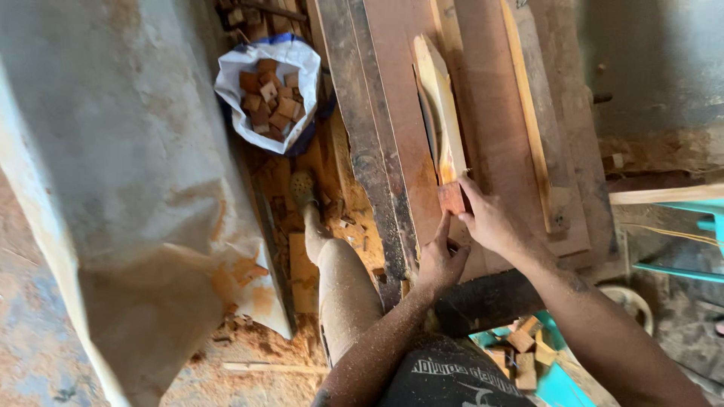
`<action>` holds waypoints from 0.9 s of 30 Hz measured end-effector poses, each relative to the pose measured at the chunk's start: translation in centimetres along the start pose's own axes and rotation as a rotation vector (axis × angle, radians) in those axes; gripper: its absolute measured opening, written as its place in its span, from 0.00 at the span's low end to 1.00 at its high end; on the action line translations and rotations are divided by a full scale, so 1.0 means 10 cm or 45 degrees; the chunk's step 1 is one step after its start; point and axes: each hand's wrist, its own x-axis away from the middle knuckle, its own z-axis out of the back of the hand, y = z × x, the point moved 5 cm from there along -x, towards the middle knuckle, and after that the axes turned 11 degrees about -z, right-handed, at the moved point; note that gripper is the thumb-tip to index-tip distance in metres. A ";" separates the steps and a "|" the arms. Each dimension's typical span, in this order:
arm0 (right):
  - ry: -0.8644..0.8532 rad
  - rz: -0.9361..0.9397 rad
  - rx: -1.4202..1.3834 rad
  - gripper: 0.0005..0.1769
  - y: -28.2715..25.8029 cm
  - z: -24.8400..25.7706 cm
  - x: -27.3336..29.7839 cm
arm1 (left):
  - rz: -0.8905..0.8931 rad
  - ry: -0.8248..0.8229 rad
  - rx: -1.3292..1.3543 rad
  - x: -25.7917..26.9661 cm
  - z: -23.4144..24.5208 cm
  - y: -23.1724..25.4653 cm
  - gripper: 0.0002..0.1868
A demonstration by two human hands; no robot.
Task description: The person repeatedly picks up small rectangular wooden blocks from a blue plastic chair and cuts them into smaller pieces using a table saw. After each cut, the person places the resulting pieces back onto the chair. The process is continuous and repetitive throughout the clip.
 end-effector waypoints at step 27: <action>0.031 0.075 -0.157 0.34 -0.18 0.28 -1.25 | 0.075 -0.583 0.051 0.41 -0.25 0.03 0.24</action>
